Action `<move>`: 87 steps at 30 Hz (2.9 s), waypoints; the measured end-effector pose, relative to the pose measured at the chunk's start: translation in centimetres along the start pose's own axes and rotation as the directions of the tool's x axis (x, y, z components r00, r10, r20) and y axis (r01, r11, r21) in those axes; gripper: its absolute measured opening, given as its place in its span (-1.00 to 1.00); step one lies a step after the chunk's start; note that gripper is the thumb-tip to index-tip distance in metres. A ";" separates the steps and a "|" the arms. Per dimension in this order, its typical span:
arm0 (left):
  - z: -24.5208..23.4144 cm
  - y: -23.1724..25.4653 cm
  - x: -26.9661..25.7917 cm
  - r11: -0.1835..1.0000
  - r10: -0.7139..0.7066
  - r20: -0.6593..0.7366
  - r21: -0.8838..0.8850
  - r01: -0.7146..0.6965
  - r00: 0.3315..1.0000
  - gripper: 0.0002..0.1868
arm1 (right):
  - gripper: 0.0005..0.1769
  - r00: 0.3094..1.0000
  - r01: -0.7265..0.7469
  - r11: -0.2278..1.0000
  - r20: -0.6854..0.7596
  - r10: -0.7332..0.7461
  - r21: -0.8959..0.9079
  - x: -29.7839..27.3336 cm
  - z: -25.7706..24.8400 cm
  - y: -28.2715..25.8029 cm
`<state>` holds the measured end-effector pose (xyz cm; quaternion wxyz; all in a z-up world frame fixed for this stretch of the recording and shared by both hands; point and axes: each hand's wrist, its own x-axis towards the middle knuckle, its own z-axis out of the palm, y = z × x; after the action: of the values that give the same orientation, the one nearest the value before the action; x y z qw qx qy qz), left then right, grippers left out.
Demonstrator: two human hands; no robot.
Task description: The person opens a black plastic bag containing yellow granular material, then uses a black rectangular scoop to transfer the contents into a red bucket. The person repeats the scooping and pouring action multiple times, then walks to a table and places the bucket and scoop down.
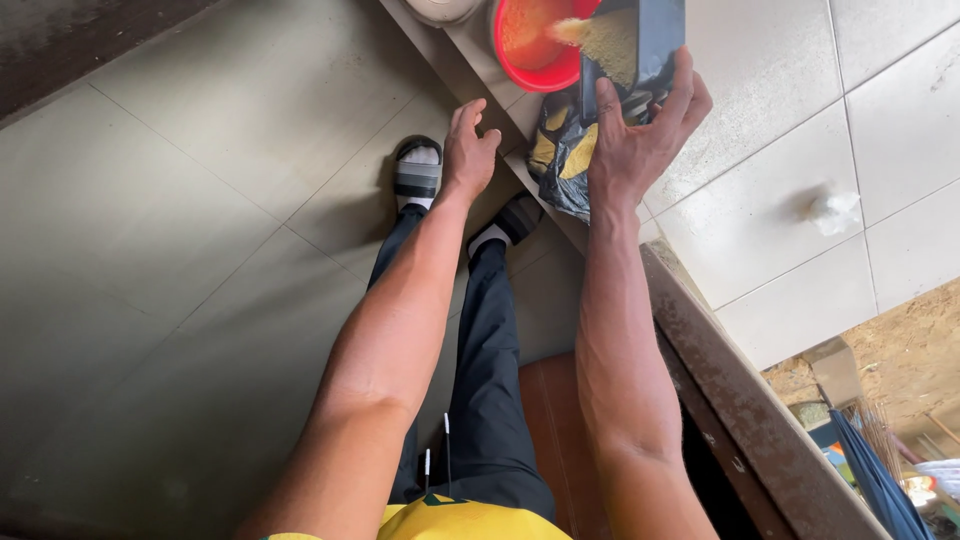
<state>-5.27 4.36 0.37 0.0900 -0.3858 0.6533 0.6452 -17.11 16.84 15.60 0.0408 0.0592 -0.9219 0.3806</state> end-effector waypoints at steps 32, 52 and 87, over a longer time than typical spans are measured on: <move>-2.0 -0.1 0.7 1.000 0.006 0.018 -0.023 -0.006 1.000 -0.47 | 0.00 0.989 0.131 0.972 -0.046 -0.143 -0.196 0.6 1.9 -2.2; -1.5 0.2 -0.4 0.998 -0.048 0.047 0.040 0.047 0.998 -0.46 | 0.07 0.978 0.204 0.921 0.098 -0.182 -0.331 -0.6 1.5 -4.9; 7.9 0.0 -3.5 0.985 -0.137 0.328 0.148 0.093 0.935 0.15 | -0.17 0.954 -0.298 0.928 -0.032 0.298 -0.224 -10.8 -5.6 12.6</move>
<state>-5.86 12.91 1.33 0.2629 -0.3008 0.6453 0.6512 -8.05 30.46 9.50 -0.0123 -0.0859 -0.9576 0.2748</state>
